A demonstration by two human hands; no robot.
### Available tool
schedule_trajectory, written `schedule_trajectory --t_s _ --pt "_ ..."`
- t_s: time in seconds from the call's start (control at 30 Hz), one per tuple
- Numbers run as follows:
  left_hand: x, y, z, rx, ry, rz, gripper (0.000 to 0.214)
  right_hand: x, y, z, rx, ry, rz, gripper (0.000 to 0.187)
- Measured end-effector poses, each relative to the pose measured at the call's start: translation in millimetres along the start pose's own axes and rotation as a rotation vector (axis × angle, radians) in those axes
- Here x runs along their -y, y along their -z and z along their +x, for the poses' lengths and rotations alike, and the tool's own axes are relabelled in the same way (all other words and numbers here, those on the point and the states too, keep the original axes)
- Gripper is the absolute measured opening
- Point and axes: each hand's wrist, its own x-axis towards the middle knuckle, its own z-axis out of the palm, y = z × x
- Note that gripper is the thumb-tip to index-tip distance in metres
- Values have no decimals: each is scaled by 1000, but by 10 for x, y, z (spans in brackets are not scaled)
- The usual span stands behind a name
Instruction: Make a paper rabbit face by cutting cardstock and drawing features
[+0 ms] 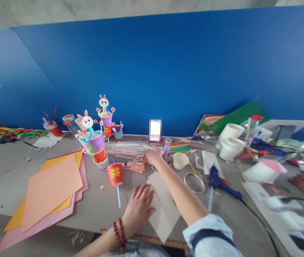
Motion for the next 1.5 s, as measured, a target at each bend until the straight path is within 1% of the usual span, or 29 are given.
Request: schedule_trajectory --t_s 0.1,0.23,0.4,0.53,0.63,0.67,0.8,0.87,1.0,1.1,1.17,1.2,1.27,1.33,1.4,1.43,1.5 --pt "1 7 0 5 4 -2 53 -27 -1 16 -33 29 31 32" --pt "3 8 -1 10 7 -7 52 -114 4 34 -114 44 125 23" --pt "0 20 6 9 9 -12 52 -233 14 67 -207 75 311 15" --pt "-4 35 5 3 13 -22 51 -266 0 97 -279 117 510 4" --pt "-6 42 -5 -6 11 -39 49 -269 9 106 -344 150 703 17" --pt "-6 42 -9 -8 11 -43 49 -270 19 104 -366 157 770 18" --pt "-6 29 -15 -9 19 -41 49 -275 86 75 -455 144 1052 8" --pt "-8 18 -10 -13 25 -36 48 -270 131 41 -492 127 1196 10" --pt "-9 0 -1 -25 23 -52 46 -229 225 -96 -543 92 1459 21" --pt "5 19 -12 -89 -9 -99 44 -187 261 -291 -536 56 1650 28" --pt "24 77 -22 -172 -19 -197 42 -153 249 -467 -515 33 1764 32" --pt "32 125 -21 -224 -5 -279 42 -129 231 -565 -506 22 1813 34" --pt "40 255 4 -341 77 -525 46 -55 172 -776 -494 -4 1891 36" --pt "30 409 70 -430 166 -864 51 62 93 -988 -483 -24 1962 35" --pt "8 550 165 -428 229 -1220 50 213 11 -1185 -461 -12 2098 33" --pt "-3 604 214 -430 275 -1328 48 291 -28 -1272 -438 14 2174 31" --pt "-15 671 290 -494 383 -1403 41 428 -99 -1421 -399 40 2265 29"
